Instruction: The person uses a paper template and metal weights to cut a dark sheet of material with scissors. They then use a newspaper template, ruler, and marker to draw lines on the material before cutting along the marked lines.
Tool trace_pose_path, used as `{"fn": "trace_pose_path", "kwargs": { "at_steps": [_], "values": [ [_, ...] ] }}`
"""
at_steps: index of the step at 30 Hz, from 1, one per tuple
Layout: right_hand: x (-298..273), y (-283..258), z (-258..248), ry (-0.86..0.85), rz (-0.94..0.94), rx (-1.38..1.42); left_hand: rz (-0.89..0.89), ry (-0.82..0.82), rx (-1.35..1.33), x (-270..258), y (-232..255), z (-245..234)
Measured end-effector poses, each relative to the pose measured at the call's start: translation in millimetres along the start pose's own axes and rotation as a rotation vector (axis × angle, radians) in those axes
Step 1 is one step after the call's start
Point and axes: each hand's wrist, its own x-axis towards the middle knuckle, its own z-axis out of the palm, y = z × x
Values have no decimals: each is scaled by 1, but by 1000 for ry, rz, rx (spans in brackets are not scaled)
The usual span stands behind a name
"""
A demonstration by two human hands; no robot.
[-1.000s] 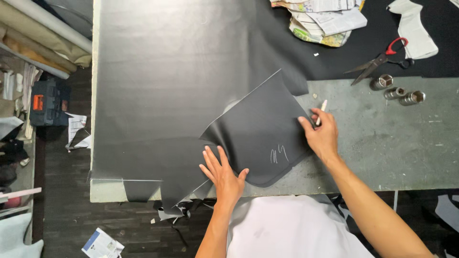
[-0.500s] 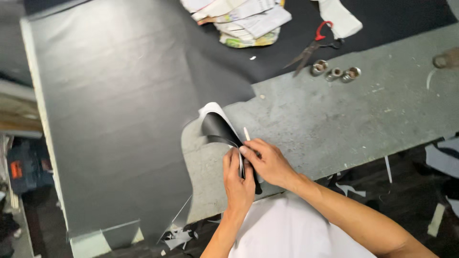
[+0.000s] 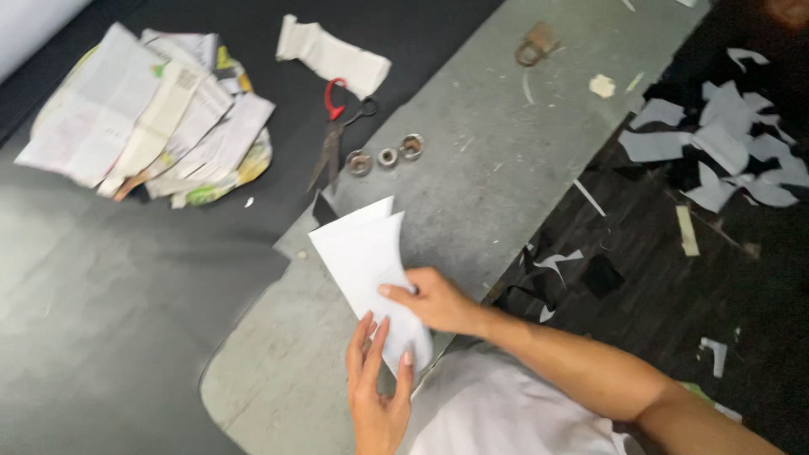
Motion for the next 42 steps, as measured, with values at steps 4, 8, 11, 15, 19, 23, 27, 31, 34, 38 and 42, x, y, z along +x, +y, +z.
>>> {"fn": "trace_pose_path", "kwargs": {
  "at_steps": [4, 8, 11, 15, 19, 23, 27, 31, 34, 38, 42],
  "values": [
    [-14, 10, -116, 241, 86, 50, -123, 9, 26, 8, -10, 14],
    [-47, -5, -237, 699, 29, 123, -280, 24, 1, 19, -22, 21],
    [-75, -22, -277, 740, -99, 28, -310, -2, 39, 29, -22, 22],
    [-82, -40, -267, 773, -15, -183, -178, -34, 72, 44, -7, 26],
    [-54, -53, -222, 561, -13, -359, -210, -57, 49, 54, 9, 30],
    [-35, -48, -210, 300, 51, -319, -155, -1, 77, 49, -6, 28],
    [-33, -21, -293, 642, 295, -16, -178, 207, 104, 18, -68, 8],
    [-64, 29, -425, 1067, -103, 357, -200, 401, 146, -21, -160, -16],
    [-96, 79, -469, 1306, 5, 483, -289, 472, 127, -43, -218, -26],
    [-84, 112, -437, 1200, 180, 289, -181, 465, 156, -44, -245, -31],
    [-45, 86, -365, 1137, 33, 134, -222, 489, 287, -37, -222, -30]
  ]
}}
